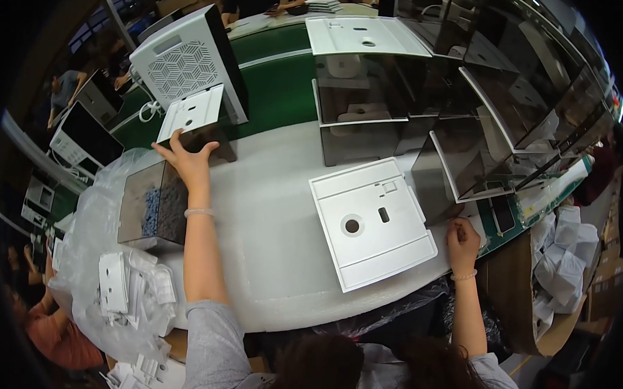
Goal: Packaging electronic components into plastic bags and then placing them into white cardboard boxes at an assembly line.
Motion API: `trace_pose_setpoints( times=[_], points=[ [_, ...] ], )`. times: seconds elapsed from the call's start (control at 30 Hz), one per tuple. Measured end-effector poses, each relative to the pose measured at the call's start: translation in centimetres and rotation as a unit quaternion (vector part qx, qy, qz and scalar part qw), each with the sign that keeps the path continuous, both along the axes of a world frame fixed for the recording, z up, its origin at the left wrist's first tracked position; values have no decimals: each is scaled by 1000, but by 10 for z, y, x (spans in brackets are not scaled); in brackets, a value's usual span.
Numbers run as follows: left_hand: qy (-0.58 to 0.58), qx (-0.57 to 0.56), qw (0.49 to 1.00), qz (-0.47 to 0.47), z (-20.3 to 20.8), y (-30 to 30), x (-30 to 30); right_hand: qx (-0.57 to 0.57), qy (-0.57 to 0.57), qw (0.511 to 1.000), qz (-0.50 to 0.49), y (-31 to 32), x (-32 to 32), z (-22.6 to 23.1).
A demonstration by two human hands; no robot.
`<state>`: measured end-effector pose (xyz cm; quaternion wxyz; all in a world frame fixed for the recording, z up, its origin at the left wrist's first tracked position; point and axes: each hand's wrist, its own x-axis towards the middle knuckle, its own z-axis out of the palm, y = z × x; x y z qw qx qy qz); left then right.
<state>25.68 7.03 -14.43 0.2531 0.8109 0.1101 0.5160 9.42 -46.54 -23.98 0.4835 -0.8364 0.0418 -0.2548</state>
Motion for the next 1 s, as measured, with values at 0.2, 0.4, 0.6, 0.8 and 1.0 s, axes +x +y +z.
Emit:
trace_pose_setpoints(
  times=[0.2, 0.4, 0.6, 0.8, 1.0],
  points=[
    [43, 17, 998, 33, 15, -3, 3, 8, -1, 1000, -14, -2, -6, -1],
    [-42, -29, 998, -37, 0, -14, 24, 2, 14, 999, -36, -3, -24, 8],
    [-27, 96, 990, 95, -21, 41, 119, -42, 15, 999, -31, 4, -35, 14],
    [52, 92, 990, 98, -23, 38, 111, -47, 2, 998, -35, 11, -29, 21],
    [130, -21, 934, -332, 26, -13, 56, -45, 2, 998, -46, 13, -34, 25]
  ],
)
